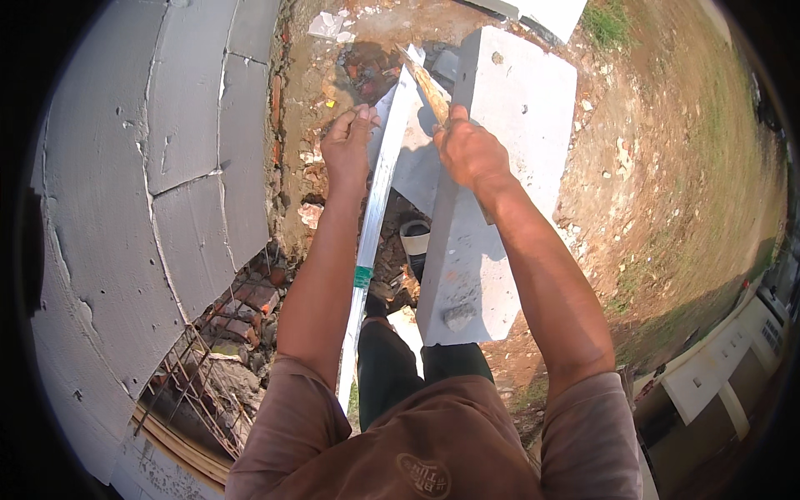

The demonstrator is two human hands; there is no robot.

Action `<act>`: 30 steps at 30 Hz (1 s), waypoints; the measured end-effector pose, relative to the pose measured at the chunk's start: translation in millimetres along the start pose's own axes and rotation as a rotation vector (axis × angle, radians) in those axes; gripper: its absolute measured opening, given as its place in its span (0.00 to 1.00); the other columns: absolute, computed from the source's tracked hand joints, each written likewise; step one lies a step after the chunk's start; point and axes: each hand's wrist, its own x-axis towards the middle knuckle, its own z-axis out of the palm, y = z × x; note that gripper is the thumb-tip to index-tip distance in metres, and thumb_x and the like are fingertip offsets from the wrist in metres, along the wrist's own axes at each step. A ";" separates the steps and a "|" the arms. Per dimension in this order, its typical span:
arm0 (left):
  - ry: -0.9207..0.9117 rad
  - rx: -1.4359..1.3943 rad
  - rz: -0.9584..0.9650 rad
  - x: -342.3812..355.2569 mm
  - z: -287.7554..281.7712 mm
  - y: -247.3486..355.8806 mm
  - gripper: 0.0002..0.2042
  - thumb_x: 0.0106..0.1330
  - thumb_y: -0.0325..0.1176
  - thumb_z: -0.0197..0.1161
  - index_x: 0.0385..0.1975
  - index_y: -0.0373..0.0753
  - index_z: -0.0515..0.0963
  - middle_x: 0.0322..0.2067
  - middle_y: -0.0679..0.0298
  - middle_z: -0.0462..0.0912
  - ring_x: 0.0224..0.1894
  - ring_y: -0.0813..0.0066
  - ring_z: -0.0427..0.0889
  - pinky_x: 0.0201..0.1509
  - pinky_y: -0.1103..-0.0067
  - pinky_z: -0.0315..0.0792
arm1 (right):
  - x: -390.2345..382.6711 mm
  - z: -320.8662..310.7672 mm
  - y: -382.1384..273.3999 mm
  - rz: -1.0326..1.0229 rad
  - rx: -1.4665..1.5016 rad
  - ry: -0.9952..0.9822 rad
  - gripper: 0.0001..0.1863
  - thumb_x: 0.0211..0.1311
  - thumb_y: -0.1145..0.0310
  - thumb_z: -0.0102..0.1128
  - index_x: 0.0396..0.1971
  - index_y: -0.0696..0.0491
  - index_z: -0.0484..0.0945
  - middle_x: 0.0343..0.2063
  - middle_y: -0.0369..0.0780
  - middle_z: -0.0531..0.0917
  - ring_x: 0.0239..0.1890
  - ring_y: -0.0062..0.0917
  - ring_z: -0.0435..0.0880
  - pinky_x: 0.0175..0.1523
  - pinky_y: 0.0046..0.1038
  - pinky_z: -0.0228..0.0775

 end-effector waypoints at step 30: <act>0.019 0.640 0.854 1.6 26.2 -52.8 0.17 0.56 0.23 0.61 0.46 0.39 0.74 0.35 0.54 0.82 0.33 0.57 0.82 0.35 0.70 0.75 | -10.6 5.6 6.7 0.062 0.257 0.043 0.24 0.65 0.55 0.44 0.52 0.58 0.65 0.33 0.52 0.81 0.40 0.43 0.81 0.46 0.39 0.72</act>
